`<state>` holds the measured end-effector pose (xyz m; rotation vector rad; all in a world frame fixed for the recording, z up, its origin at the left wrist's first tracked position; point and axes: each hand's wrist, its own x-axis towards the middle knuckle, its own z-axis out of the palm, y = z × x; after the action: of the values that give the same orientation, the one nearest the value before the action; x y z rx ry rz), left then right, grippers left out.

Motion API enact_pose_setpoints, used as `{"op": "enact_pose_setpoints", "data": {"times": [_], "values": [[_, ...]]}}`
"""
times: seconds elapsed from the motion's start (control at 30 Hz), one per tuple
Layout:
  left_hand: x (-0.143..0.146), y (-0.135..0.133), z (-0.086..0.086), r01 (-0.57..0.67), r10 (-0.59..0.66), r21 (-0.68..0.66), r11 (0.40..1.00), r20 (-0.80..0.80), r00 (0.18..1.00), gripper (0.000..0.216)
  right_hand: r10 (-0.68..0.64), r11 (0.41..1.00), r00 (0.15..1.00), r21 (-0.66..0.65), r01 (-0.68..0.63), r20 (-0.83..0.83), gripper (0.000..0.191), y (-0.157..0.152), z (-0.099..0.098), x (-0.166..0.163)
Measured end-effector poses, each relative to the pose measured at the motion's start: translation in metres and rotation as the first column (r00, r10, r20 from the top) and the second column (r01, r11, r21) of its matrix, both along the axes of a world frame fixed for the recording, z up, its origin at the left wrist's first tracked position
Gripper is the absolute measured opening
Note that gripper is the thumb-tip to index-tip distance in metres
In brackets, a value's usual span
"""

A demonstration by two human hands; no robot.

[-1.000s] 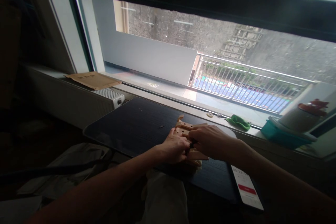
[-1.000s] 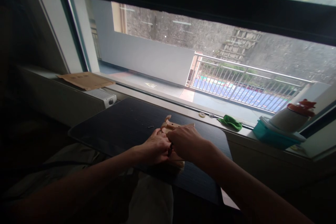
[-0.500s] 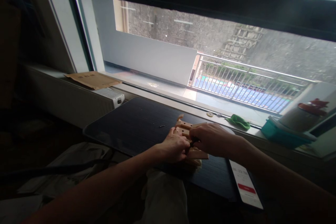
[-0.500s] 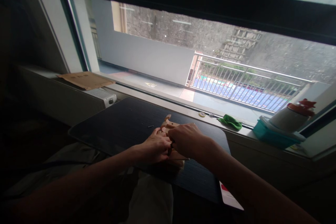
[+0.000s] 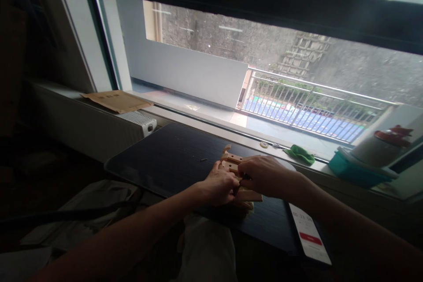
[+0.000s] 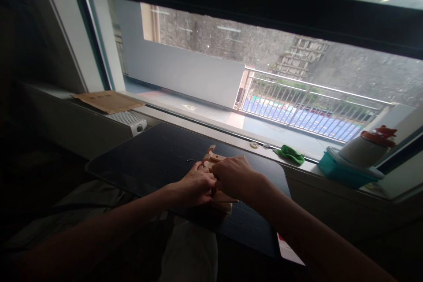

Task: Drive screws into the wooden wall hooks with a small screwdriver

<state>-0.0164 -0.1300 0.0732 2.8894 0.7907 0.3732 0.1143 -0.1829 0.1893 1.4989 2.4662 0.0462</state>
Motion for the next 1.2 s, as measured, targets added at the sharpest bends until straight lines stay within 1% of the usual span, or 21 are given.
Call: {"op": "enact_pose_setpoints", "data": {"times": [0.13,0.2,0.27,0.37,0.47,0.53,0.57,0.63,0.7,0.77,0.83,0.87,0.9,0.97,1.07,1.2], "values": [[-0.001,0.000,0.000,-0.002,0.002,-0.035,0.999,-0.012,1.000,0.009,0.007,1.000,0.998,-0.022,-0.005,0.058,0.011,0.000,0.001,-0.006],[-0.001,0.000,0.000,-0.009,0.008,-0.043,0.999,-0.018,1.000,0.009,0.003,1.000,0.998,-0.019,-0.002,0.058,0.015,0.001,-0.003,-0.006],[-0.002,-0.001,0.001,-0.005,0.004,-0.045,0.999,-0.022,1.000,0.008,-0.024,1.000,0.999,0.004,0.024,0.032,0.023,0.002,-0.008,-0.001],[-0.002,0.000,0.004,0.015,-0.017,-0.059,0.998,-0.031,0.999,0.010,-0.087,0.996,0.996,0.022,0.088,-0.017,0.033,0.002,-0.014,0.012],[-0.002,0.000,0.009,-0.006,0.001,-0.090,0.996,-0.061,0.998,0.012,-0.145,0.989,0.988,-0.003,0.145,-0.062,0.032,-0.004,-0.017,0.032],[-0.002,0.000,0.011,-0.028,0.021,-0.106,0.994,-0.067,0.998,0.013,-0.208,0.978,0.966,-0.018,0.208,-0.152,0.029,-0.012,-0.019,0.046],[-0.002,0.001,0.011,-0.032,0.025,-0.106,0.994,-0.064,0.998,0.014,-0.253,0.967,0.942,-0.016,0.256,-0.219,0.028,-0.017,-0.022,0.054],[-0.002,0.001,0.010,-0.027,0.022,-0.084,0.996,-0.059,0.998,0.017,-0.325,0.940,0.865,-0.026,0.341,-0.382,0.025,-0.028,-0.033,0.066],[-0.002,0.002,0.008,-0.010,0.006,-0.054,0.998,-0.060,0.998,0.017,-0.358,0.912,0.754,-0.034,0.409,-0.551,0.026,-0.038,-0.053,0.074],[-0.001,0.002,0.007,0.009,-0.012,-0.038,0.999,-0.056,0.998,0.016,-0.395,0.884,0.645,-0.079,0.461,-0.654,0.038,-0.045,-0.077,0.076],[-0.002,0.002,0.008,0.031,-0.032,-0.035,0.999,-0.038,0.999,0.014,-0.410,0.866,0.523,-0.140,0.479,-0.747,0.045,-0.048,-0.102,0.073],[-0.002,0.002,0.009,0.042,-0.043,-0.035,0.999,-0.031,0.999,0.014,-0.398,0.869,0.447,-0.172,0.464,-0.801,0.047,-0.049,-0.113,0.070],[-0.002,0.001,0.010,0.050,-0.051,-0.034,0.998,-0.027,0.998,0.015,-0.369,0.884,0.384,-0.192,0.425,-0.846,0.045,-0.048,-0.122,0.068],[-0.002,-0.001,0.014,0.055,-0.057,-0.046,0.997,-0.039,0.998,0.018,-0.328,0.892,0.286,-0.196,0.407,-0.900,0.039,-0.047,-0.136,0.064],[-0.003,-0.003,0.019,0.052,-0.056,-0.068,0.996,-0.060,0.997,0.019,-0.297,0.892,0.211,-0.191,0.411,-0.931,0.036,-0.045,-0.146,0.062],[-0.001,-0.003,0.019,0.047,-0.048,-0.022,0.999,-0.051,0.998,0.011,-0.293,0.891,0.183,-0.199,0.408,-0.938,0.037,-0.044,-0.149,0.065]]}}
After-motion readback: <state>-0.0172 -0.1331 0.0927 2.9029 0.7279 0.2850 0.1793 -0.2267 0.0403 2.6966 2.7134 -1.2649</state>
